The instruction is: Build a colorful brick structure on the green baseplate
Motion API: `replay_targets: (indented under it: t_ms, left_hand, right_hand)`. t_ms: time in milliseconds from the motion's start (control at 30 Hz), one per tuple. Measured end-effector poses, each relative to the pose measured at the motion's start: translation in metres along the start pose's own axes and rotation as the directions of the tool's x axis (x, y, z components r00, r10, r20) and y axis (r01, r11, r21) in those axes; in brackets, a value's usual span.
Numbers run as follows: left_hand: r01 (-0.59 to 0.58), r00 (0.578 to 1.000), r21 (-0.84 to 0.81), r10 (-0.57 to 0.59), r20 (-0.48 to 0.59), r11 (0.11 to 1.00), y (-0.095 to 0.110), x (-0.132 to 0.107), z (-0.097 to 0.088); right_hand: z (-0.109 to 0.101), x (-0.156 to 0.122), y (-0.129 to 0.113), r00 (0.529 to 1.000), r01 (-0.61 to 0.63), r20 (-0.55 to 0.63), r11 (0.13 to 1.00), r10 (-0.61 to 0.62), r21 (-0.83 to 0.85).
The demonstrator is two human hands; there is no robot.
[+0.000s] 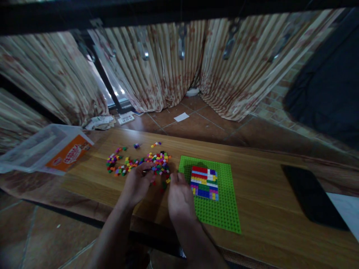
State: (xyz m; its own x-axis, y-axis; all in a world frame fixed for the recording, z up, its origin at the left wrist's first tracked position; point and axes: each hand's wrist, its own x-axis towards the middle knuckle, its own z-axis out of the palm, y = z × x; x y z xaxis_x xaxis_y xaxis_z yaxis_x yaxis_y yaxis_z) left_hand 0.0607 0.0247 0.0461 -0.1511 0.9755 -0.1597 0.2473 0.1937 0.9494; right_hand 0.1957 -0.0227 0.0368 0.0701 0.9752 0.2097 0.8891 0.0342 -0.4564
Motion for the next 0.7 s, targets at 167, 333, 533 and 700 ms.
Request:
replay_targets:
  t_ms: [167, 333, 533, 700]
  left_hand:
    - [0.136, 0.985, -0.270, -0.100, 0.141, 0.953, 0.013, -0.006, 0.007]
    - [0.231, 0.953, -0.424, -0.115, 0.282, 0.875, 0.031, -0.016, 0.008]
    - [0.293, 0.912, -0.452, -0.105, 0.397, 0.843, 0.031, -0.021, 0.013]
    - [0.322, 0.883, -0.477, -0.079, 0.463, 0.818, 0.030, -0.023, 0.016]
  right_hand:
    - [-0.010, 0.000, 0.001, 0.999, 0.014, -0.050, 0.984, -0.005, 0.176]
    - [-0.028, 0.003, 0.000, 0.996, 0.024, -0.089, 0.904, 0.015, 0.427]
    - [-0.038, 0.004, 0.002, 0.999, 0.041, -0.040, 0.794, -0.022, 0.607]
    - [-0.044, 0.004, 0.006, 0.999, 0.040, -0.049, 0.766, -0.012, 0.641]
